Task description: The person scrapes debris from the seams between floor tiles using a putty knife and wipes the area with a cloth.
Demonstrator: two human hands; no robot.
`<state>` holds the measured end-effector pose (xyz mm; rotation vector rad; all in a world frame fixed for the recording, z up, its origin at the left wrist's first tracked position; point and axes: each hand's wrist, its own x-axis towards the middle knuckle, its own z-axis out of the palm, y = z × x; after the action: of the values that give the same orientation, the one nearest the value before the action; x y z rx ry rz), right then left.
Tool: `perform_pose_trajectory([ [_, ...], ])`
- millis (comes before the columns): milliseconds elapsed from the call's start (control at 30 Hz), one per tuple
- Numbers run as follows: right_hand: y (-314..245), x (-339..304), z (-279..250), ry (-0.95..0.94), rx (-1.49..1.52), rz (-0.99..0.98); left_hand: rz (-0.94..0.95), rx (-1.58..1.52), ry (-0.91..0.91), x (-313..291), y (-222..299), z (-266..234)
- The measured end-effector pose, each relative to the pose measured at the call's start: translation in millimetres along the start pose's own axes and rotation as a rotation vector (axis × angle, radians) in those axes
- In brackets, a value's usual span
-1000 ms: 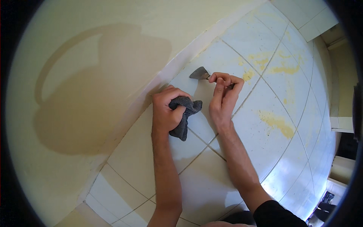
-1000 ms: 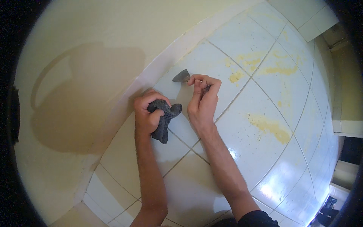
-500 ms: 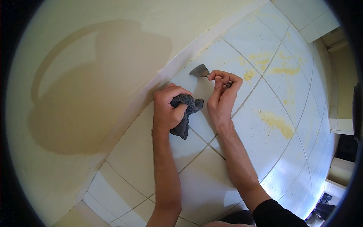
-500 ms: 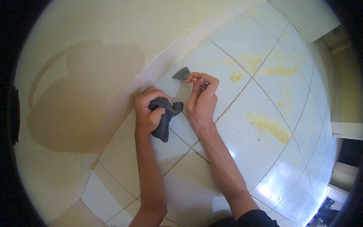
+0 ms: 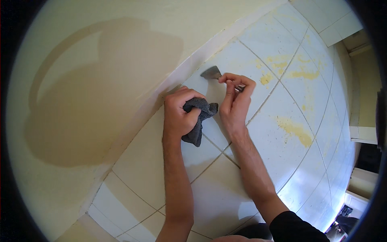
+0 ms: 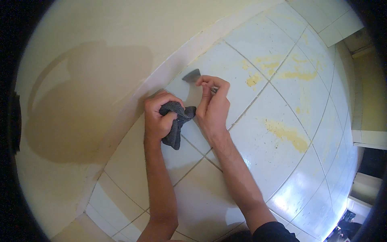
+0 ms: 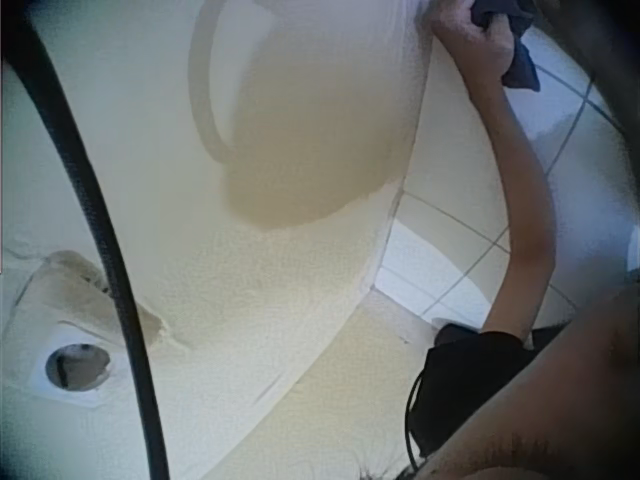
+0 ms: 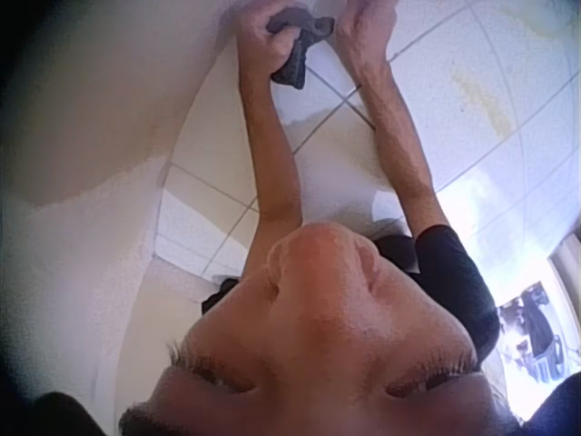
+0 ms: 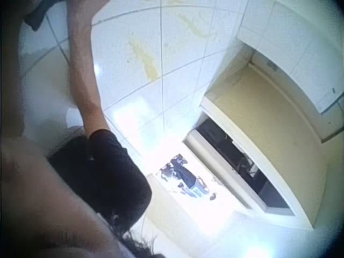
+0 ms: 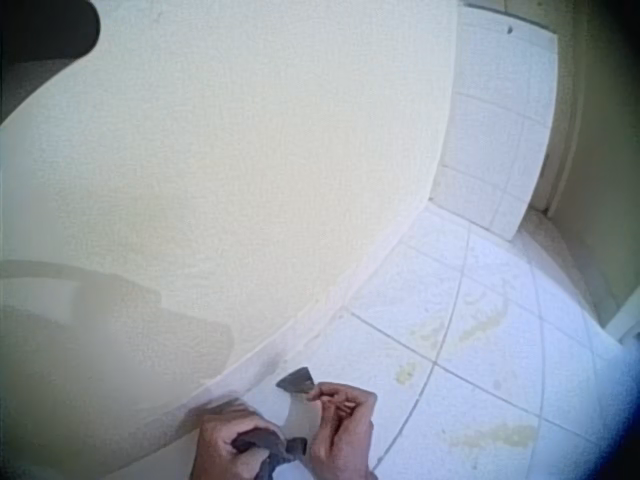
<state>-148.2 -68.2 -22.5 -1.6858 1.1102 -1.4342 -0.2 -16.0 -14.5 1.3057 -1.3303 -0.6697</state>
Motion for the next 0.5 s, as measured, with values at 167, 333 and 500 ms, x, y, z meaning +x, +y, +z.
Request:
perform_pose_trajectory([
  [167, 13.3, -0.2, 4.5, 0.013, 0.019, -0.091, 0.025, -0.020, -0.001, 1.8, 0.0, -0.2],
  [333, 6.6, 6.6, 0.9, -0.008, 0.156, 0.125, 0.004, -0.007, 0.005, 0.0, -1.4, -1.8],
  [500, 3.3, 4.8, 1.1, 0.070, 0.230, 0.176, -0.011, -0.008, 0.000, -1.1, -4.7, -2.2],
])
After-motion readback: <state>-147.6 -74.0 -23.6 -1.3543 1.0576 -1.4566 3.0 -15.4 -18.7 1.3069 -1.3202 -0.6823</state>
